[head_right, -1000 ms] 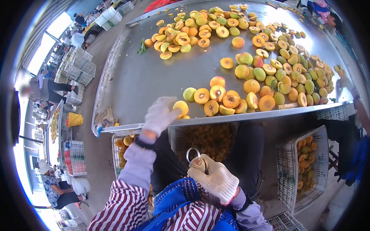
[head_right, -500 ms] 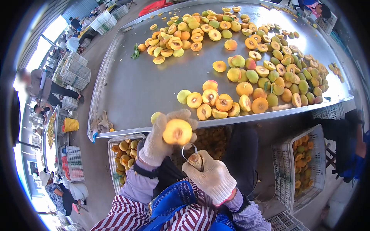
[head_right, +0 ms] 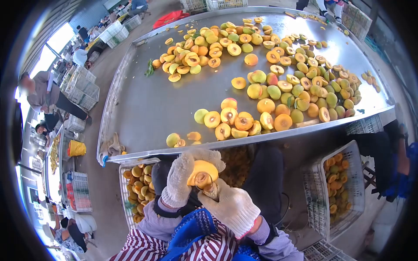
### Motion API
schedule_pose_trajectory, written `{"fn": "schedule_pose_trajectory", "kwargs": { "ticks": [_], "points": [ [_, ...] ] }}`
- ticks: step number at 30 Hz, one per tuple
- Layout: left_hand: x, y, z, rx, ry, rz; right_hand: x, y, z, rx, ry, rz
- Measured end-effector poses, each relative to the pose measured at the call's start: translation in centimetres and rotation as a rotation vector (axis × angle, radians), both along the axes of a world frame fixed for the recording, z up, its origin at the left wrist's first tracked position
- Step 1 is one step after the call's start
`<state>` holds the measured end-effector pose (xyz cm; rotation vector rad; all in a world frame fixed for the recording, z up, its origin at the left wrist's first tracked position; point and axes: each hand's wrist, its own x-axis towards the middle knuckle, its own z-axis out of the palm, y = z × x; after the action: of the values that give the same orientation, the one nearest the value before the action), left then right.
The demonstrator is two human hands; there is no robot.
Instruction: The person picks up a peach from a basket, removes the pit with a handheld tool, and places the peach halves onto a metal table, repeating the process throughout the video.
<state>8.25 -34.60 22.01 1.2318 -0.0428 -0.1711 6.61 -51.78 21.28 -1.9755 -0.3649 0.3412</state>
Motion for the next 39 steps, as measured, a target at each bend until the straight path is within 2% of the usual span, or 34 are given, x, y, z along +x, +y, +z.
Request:
{"fn": "schedule_pose_trajectory", "kwargs": {
  "ticks": [2, 4, 5, 7, 9, 11, 12, 13, 14, 16, 17, 20, 21, 23, 25, 27, 28, 29, 32, 33, 35, 36, 37, 39],
  "points": [
    [0.1, 0.2, 0.2, 0.026, -0.006, -0.034, -0.1, -0.2, 0.0, 0.054, 0.021, 0.021],
    [0.5, 0.3, 1.0, 0.121, -0.091, -0.116, 0.2, -0.3, 0.9, 0.177, 0.468, 0.073],
    [0.9, 0.7, 0.0, 0.121, -0.091, -0.124, 0.3, -0.4, 1.5, 0.179, 0.468, 0.066],
    [1.8, 1.8, -2.9, 0.374, -0.194, -0.207, 0.5, -0.7, 2.6, 0.131, 0.740, 0.143],
    [1.8, 1.5, -0.8, 0.354, -0.211, -0.242, 0.4, -0.7, 3.3, 0.179, 0.756, 0.117],
    [0.4, -0.1, 3.1, 0.102, -0.075, -0.116, 0.6, -0.9, 3.4, 0.236, 0.761, 0.076],
    [-0.5, -0.6, 2.6, -0.152, -0.105, -0.111, 0.6, -1.2, 3.2, 0.317, 0.821, 0.071],
    [-1.2, -1.5, 2.7, -0.124, -0.037, -0.043, 0.6, -1.4, 3.1, 0.404, 0.876, 0.061],
    [-1.6, -2.0, 2.0, -0.090, -0.072, 0.018, 0.6, -1.4, 3.3, 0.347, 0.847, 0.076],
    [-1.6, -3.1, 1.2, 0.045, -0.169, 0.193, 0.5, -1.3, 2.8, 0.440, 0.948, 0.128],
    [-1.5, -3.2, 1.5, 0.041, -0.166, 0.194, 0.5, -1.4, 2.9, 0.454, 0.959, 0.171],
    [-0.7, -2.8, 3.0, 0.536, -0.367, 0.197, -0.3, -1.3, 2.6, 0.479, 0.969, 0.115],
    [-0.2, -2.6, 4.5, 0.510, -0.167, 0.074, -0.4, -1.3, 2.6, 0.481, 0.987, 0.120],
    [0.7, -1.9, 3.6, 0.246, 0.105, -0.095, -0.1, -1.6, 3.1, 0.502, 1.059, 0.156],
    [0.5, -2.0, 3.9, 0.253, 0.116, -0.108, -0.2, -2.0, 3.1, 0.527, 1.066, 0.197],
    [0.1, -2.2, 4.4, 0.296, 0.024, -0.162, -0.4, -2.6, 2.5, 0.610, 1.166, 0.315],
    [0.1, -2.4, 3.9, 0.339, -0.149, -0.110, -0.4, -2.6, 2.2, 0.651, 1.199, 0.360],
    [0.1, -2.2, 3.5, 0.340, -0.142, -0.109, -0.5, -2.6, 2.1, 0.652, 1.206, 0.361],
    [1.4, -1.5, 2.8, 0.365, -0.688, -0.175, -1.4, -2.5, 0.5, 0.997, 1.308, 0.500],
    [1.2, -1.6, 2.8, 0.368, -0.684, -0.174, -1.2, -2.6, -0.1, 0.998, 1.312, 0.502],
    [0.3, -2.0, 2.5, 0.069, -0.557, -0.208, -0.6, -2.5, 0.2, 1.002, 1.403, 0.723],
    [0.0, -2.4, 2.3, 0.071, -0.555, -0.209, -1.2, -3.0, 1.6, 0.829, 1.331, 0.432],
    [-0.2, -3.1, 2.2, -0.171, -0.330, -0.181, -1.2, -2.8, 0.0, 0.830, 1.328, 0.434],
    [-0.4, -3.9, 1.9, -0.643, 0.137, -0.115, -1.2, -2.9, -4.5, 0.984, 1.472, 0.682]
  ]
}}
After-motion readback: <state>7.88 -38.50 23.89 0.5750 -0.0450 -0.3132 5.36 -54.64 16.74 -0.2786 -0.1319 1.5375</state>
